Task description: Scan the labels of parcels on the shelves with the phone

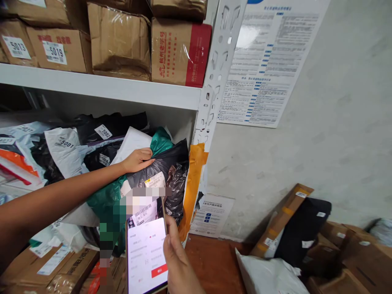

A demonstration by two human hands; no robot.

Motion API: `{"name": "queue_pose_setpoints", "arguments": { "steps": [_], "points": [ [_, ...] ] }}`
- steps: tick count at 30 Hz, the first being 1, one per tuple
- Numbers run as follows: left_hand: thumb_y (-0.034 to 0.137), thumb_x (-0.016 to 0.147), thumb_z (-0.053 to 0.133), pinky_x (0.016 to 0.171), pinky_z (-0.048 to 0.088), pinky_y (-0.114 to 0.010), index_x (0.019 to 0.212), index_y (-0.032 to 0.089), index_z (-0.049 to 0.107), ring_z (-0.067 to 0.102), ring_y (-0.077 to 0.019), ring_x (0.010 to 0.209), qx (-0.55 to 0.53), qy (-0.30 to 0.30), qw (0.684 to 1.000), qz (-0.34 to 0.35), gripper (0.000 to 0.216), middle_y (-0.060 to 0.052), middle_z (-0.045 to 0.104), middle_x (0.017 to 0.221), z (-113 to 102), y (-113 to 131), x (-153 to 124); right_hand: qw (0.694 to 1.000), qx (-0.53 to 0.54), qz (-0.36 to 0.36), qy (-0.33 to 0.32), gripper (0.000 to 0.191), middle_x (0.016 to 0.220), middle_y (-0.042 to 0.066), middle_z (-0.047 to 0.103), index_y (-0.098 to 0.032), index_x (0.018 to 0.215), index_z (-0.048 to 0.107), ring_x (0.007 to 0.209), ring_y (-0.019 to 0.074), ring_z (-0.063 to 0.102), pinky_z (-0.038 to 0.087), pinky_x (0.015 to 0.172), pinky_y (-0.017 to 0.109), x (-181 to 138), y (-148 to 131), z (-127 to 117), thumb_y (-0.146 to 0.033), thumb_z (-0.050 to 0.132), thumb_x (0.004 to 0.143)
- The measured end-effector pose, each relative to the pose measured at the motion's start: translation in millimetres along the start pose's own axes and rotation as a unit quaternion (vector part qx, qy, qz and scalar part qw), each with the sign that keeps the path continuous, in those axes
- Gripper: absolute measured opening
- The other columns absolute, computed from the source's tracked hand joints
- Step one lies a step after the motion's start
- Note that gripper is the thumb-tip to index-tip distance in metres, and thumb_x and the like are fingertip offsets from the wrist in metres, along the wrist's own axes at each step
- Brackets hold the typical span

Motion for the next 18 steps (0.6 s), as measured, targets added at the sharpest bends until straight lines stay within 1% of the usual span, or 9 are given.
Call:
{"name": "queue_pose_setpoints", "arguments": {
  "steps": [3, 5, 7, 10, 12, 13, 15, 17, 18],
  "points": [
    [0.03, 0.091, 0.039, 0.062, 0.042, -0.028, 0.053, 0.023, 0.03, 0.045, -0.0147, 0.062, 0.002, -0.001, 1.0, -0.004, 0.039, 0.0, 0.042, 0.056, 0.0, 0.5, 0.2, 1.0, 0.005, -0.004, 0.001, 0.092, 0.122, 0.013, 0.064, -0.027, 0.138, 0.029, 0.094, 0.0315, 0.068, 0.055, 0.069, 0.042, 0.4, 0.4, 0.0, -0.072, 0.066, 0.066],
    [0.031, 0.091, 0.039, 0.063, 0.042, -0.028, 0.053, 0.023, 0.031, 0.045, -0.0147, 0.061, 0.003, -0.002, 1.0, -0.008, 0.039, 0.0, 0.042, 0.056, 0.2, 0.2, 0.4, 1.0, 0.008, 0.004, 0.018, 0.091, 0.128, 0.011, 0.061, -0.027, 0.136, 0.036, 0.104, 0.0308, 0.064, 0.054, 0.077, 0.042, -0.5, -1.7, 1.6, -0.071, 0.069, 0.063],
    [0.033, 0.091, 0.038, 0.063, 0.043, -0.028, 0.053, 0.023, 0.03, 0.045, -0.0147, 0.061, 0.005, -0.003, 1.0, -0.01, 0.04, 0.0, 0.041, 0.056, 0.4, -0.3, 0.4, 0.999, 0.01, 0.015, 0.038, 0.089, 0.137, 0.01, 0.054, -0.028, 0.132, 0.042, 0.11, 0.0297, 0.061, 0.053, 0.083, 0.04, -2.2, -4.9, 4.0, -0.071, 0.071, 0.06],
    [0.033, 0.091, 0.038, 0.064, 0.042, -0.028, 0.054, 0.023, 0.03, 0.044, -0.0148, 0.062, 0.006, -0.004, 1.0, -0.011, 0.039, 0.0, 0.041, 0.056, 0.7, -0.9, 0.1, 0.998, 0.021, 0.034, 0.043, 0.091, 0.143, 0.009, 0.047, -0.029, 0.133, 0.042, 0.108, 0.0306, 0.062, 0.053, 0.083, 0.042, -5.1, -8.4, 7.1, -0.07, 0.073, 0.058],
    [0.032, 0.091, 0.038, 0.063, 0.042, -0.028, 0.054, 0.023, 0.03, 0.044, -0.0148, 0.062, 0.007, -0.003, 1.0, -0.009, 0.039, 0.001, 0.04, 0.056, 1.0, -1.1, -0.3, 0.999, 0.026, 0.034, 0.034, 0.091, 0.14, 0.009, 0.051, -0.03, 0.135, 0.04, 0.103, 0.0308, 0.065, 0.053, 0.083, 0.043, -6.5, -8.2, 7.0, -0.067, 0.075, 0.059],
    [0.031, 0.091, 0.039, 0.063, 0.041, -0.028, 0.054, 0.023, 0.03, 0.044, -0.0147, 0.062, 0.008, -0.002, 1.0, -0.007, 0.038, 0.001, 0.04, 0.057, 1.1, -1.2, -0.6, 0.999, 0.031, 0.032, 0.025, 0.091, 0.136, 0.009, 0.055, -0.029, 0.135, 0.039, 0.102, 0.0307, 0.066, 0.053, 0.084, 0.044, -6.9, -7.3, 6.3, -0.063, 0.077, 0.06],
    [0.03, 0.091, 0.039, 0.062, 0.041, -0.028, 0.055, 0.023, 0.029, 0.045, -0.0146, 0.062, 0.012, 0.0, 1.0, -0.002, 0.038, 0.001, 0.039, 0.057, 1.5, -1.7, -1.0, 0.999, 0.046, 0.02, -0.001, 0.093, 0.128, 0.009, 0.061, -0.027, 0.138, 0.034, 0.103, 0.0307, 0.065, 0.05, 0.088, 0.045, -7.6, -4.3, 3.9, -0.05, 0.082, 0.062],
    [0.03, 0.091, 0.039, 0.062, 0.04, -0.028, 0.055, 0.023, 0.029, 0.044, -0.0145, 0.062, 0.016, -0.001, 1.0, 0.0, 0.037, 0.001, 0.039, 0.058, 2.1, -2.8, -1.1, 0.998, 0.054, 0.0, -0.034, 0.1, 0.124, 0.009, 0.064, -0.025, 0.142, 0.025, 0.106, 0.0315, 0.064, 0.049, 0.089, 0.046, -8.3, -1.2, 1.2, -0.032, 0.083, 0.061],
    [0.03, 0.091, 0.039, 0.062, 0.04, -0.028, 0.055, 0.023, 0.028, 0.044, -0.0145, 0.062, 0.018, -0.004, 1.0, -0.001, 0.038, 0.001, 0.039, 0.057, 2.4, -3.5, -1.1, 0.998, 0.05, -0.004, -0.047, 0.102, 0.123, 0.009, 0.065, -0.025, 0.143, 0.019, 0.106, 0.0319, 0.063, 0.05, 0.087, 0.047, -8.8, 0.1, 0.0, -0.025, 0.08, 0.061]
  ]
}}
Point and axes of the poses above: each hand's wrist, its own x-axis towards the middle knuckle, its own z-axis out of the palm, y = z × x, the point moved 1 cm from there along x, towards the middle knuckle
